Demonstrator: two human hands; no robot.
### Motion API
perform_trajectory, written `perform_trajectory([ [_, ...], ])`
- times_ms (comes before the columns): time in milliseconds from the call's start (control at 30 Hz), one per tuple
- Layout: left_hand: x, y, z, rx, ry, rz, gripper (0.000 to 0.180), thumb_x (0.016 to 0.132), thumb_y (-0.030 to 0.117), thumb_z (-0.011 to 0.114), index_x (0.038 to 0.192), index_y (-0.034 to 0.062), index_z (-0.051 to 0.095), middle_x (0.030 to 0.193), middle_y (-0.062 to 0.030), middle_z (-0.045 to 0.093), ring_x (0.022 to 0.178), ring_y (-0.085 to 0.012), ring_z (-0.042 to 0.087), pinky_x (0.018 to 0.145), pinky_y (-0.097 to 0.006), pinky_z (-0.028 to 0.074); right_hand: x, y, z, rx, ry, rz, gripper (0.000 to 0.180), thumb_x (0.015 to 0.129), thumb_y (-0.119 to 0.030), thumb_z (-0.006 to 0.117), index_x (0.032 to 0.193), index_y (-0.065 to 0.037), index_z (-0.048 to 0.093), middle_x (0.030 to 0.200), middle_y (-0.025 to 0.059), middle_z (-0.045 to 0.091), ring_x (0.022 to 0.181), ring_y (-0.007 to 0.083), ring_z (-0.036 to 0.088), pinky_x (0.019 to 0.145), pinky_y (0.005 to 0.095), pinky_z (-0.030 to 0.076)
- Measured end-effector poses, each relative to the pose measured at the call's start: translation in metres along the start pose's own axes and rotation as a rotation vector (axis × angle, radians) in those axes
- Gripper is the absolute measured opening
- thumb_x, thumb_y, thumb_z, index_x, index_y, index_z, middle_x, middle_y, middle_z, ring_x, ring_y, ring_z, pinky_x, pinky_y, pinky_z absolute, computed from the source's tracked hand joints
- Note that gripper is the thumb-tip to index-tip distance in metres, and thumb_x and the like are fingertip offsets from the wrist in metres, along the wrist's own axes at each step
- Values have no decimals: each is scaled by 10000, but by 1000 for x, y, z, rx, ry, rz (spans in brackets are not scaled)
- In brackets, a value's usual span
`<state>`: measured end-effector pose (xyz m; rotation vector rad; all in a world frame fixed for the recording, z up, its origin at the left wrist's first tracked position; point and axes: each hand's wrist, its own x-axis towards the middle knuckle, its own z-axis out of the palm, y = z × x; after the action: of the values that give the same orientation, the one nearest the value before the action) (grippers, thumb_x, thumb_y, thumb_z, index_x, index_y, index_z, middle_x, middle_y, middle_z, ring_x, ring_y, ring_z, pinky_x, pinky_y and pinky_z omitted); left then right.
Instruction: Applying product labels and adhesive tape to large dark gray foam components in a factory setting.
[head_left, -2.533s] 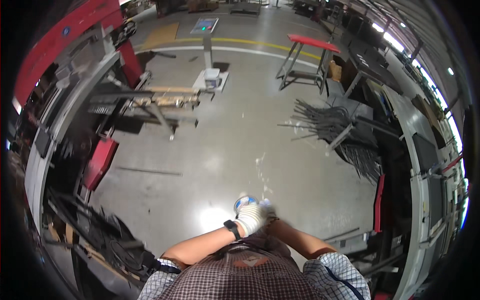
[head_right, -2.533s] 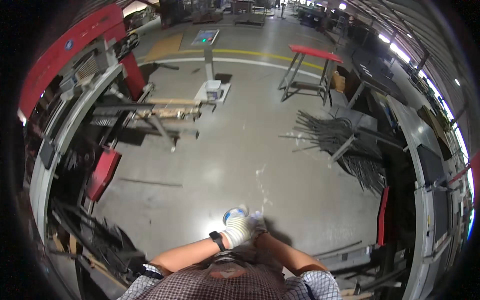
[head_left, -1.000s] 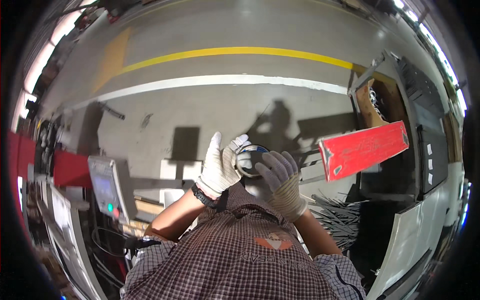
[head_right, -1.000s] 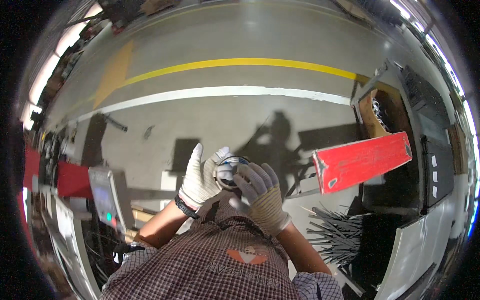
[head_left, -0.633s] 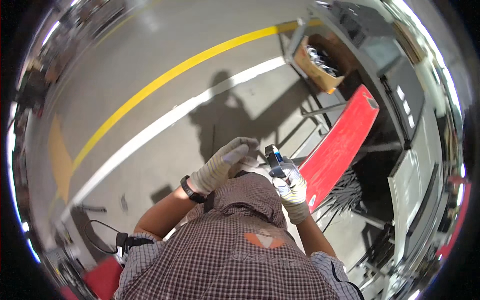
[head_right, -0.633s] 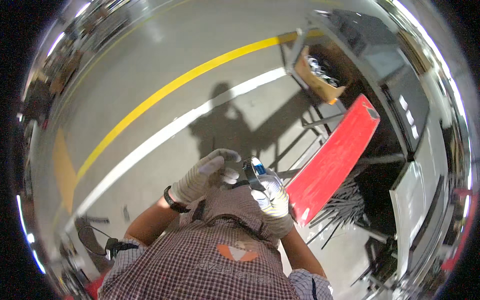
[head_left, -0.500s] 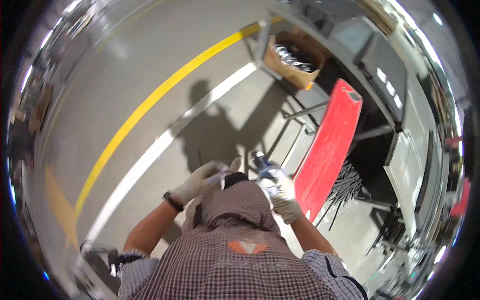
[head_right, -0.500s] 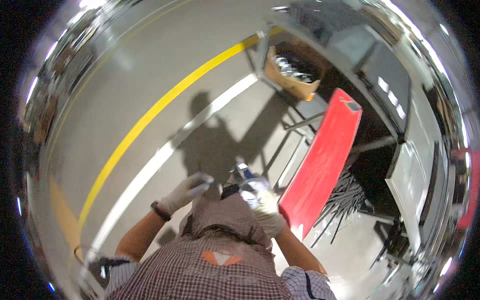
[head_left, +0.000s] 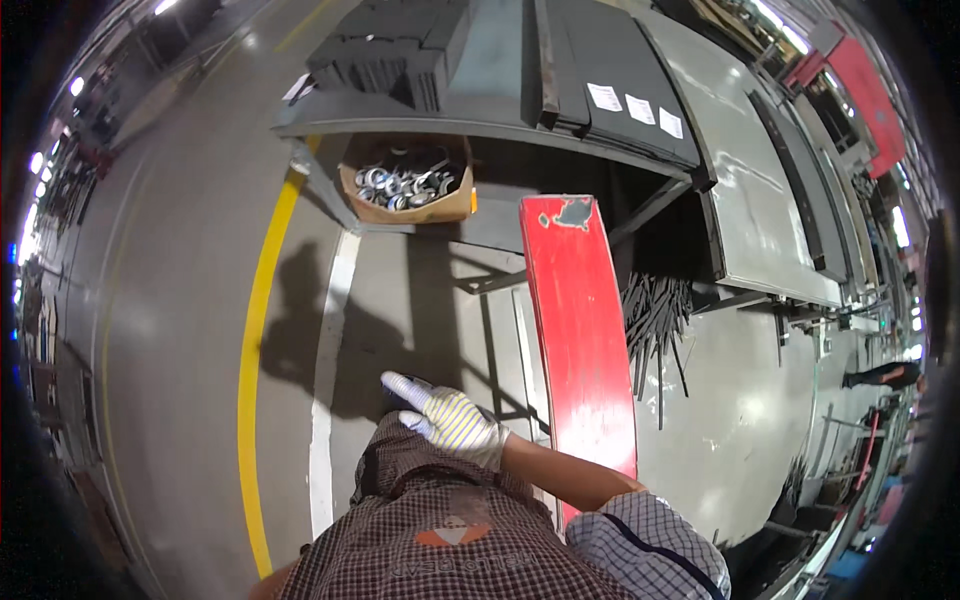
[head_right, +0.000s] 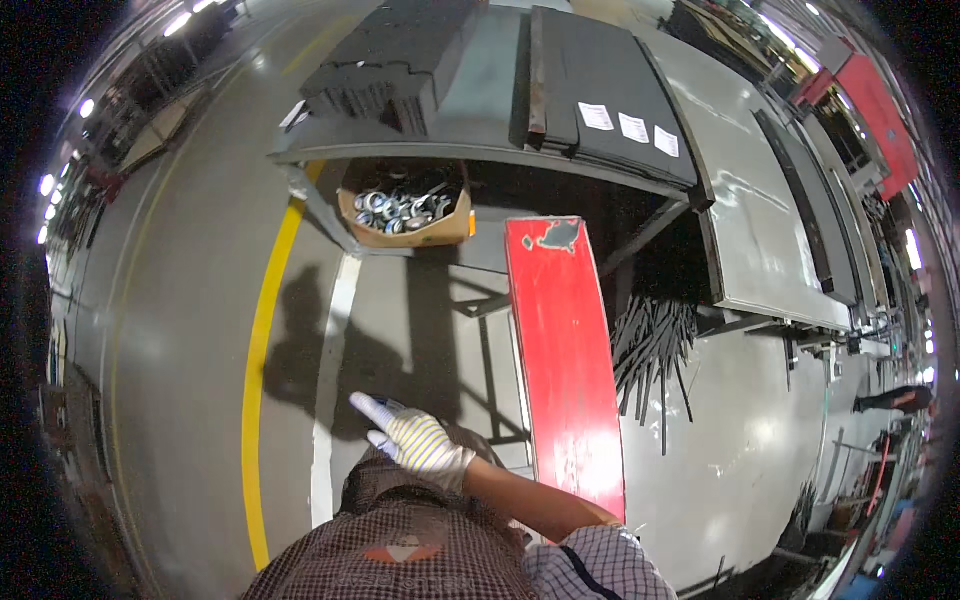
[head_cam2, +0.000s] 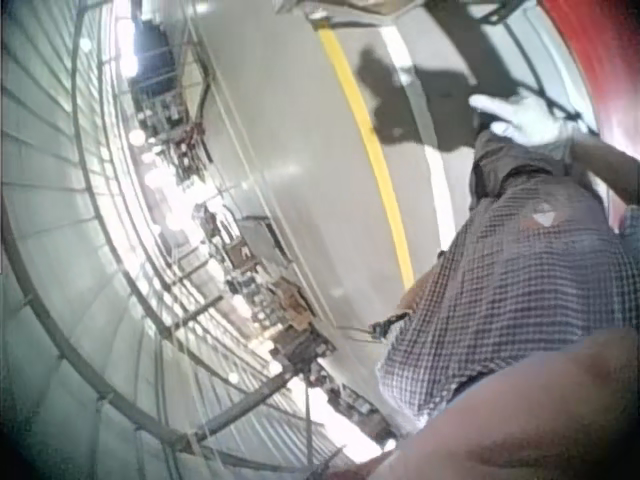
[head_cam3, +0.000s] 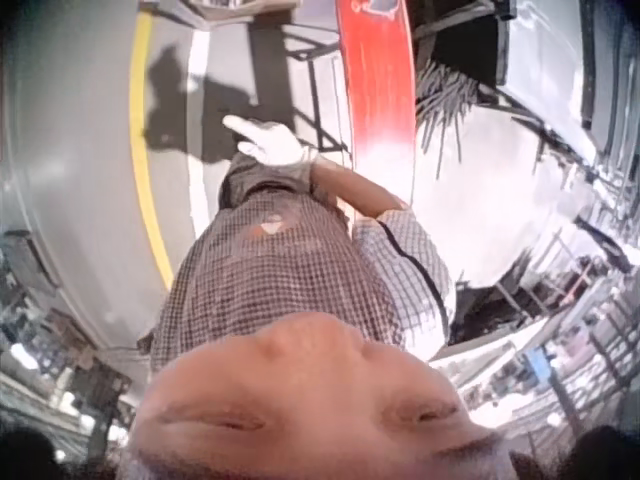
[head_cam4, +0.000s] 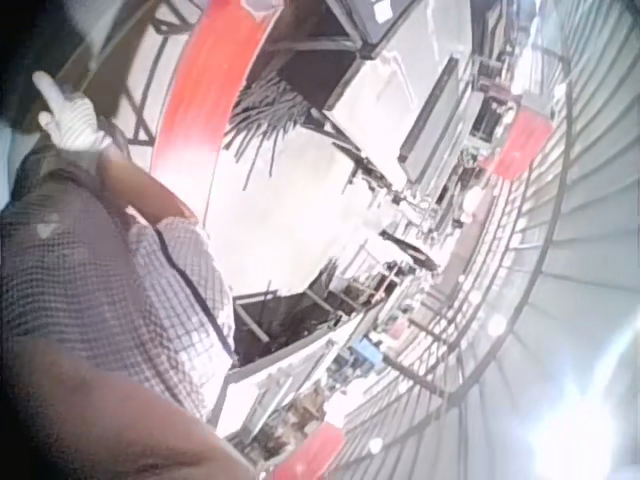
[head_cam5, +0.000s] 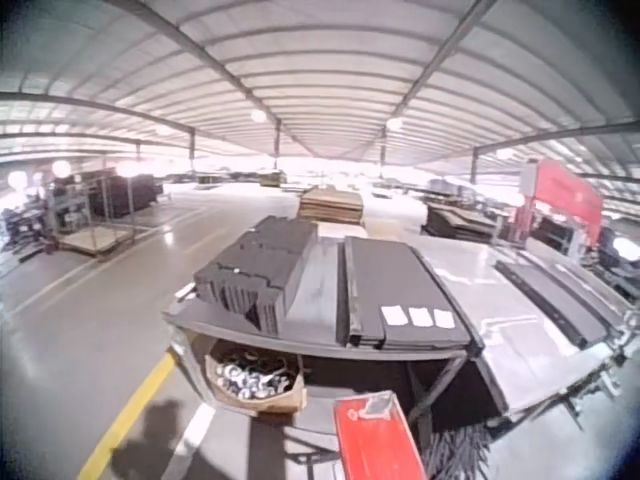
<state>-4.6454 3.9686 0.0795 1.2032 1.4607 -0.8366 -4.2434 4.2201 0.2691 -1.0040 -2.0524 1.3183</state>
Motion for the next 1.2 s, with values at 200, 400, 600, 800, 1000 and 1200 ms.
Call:
perform_trajectory([
  [200, 80, 25, -175, 267, -102, 71, 343, 801, 293, 619, 1080, 116, 712, 1089, -151, 696, 1011, -300, 636, 851, -438, 494, 79, 62, -31, -208, 76, -51, 496, 971, -231, 478, 1463, -203, 424, 1142, 236, 623, 1059, 402, 608, 903, 477, 497],
  [400, 135, 92, -359, 819, -318, 202, 344, 807, 314, 611, 1067, 115, 717, 1080, -150, 700, 1000, -305, 641, 850, -443, 492, 114, 110, -107, -261, 424, 234, 308, 846, -78, 582, 1147, -129, 617, 937, 186, 636, 886, 378, 623, 801, 469, 505],
  [600, 190, 308, -508, 1534, -462, 561, 348, 813, 335, 603, 1053, 114, 722, 1071, -150, 704, 989, -310, 646, 850, -448, 490, 35, 197, -208, -666, 953, 791, 267, 857, -228, 663, 1053, -48, 638, 985, 238, 619, 1009, 437, 564, 946, 495, 442],
  [800, 151, 638, -554, -510, -594, 1034, 185, 958, 156, 610, 1117, 67, 638, 1014, -40, 671, 924, -163, 628, 840, -311, 523, -145, 304, -193, -316, 920, 1426, 512, 959, -434, 498, 932, 48, 668, 945, 266, 665, 901, 454, 617, 850, 478, 461],
  [1000, 133, 785, -570, -1608, -88, 898, 762, 902, 338, 698, 1428, -44, 302, 1492, -217, 345, 1373, -358, 375, 1153, -487, 309, -221, 358, -118, 75, 680, 1348, 603, 986, -555, 411, 1132, -23, 657, 1083, 239, 671, 1064, 385, 612, 917, 431, 452],
  [1200, 150, 823, -586, -1878, -63, 707, 808, 923, 268, 675, 1468, -75, 187, 1525, -228, 281, 1420, -354, 303, 1168, -463, 297, -222, 303, -220, 297, 609, 1487, 522, 1023, -470, 359, 1216, -71, 634, 1163, 237, 652, 1151, 421, 569, 983, 447, 437],
])
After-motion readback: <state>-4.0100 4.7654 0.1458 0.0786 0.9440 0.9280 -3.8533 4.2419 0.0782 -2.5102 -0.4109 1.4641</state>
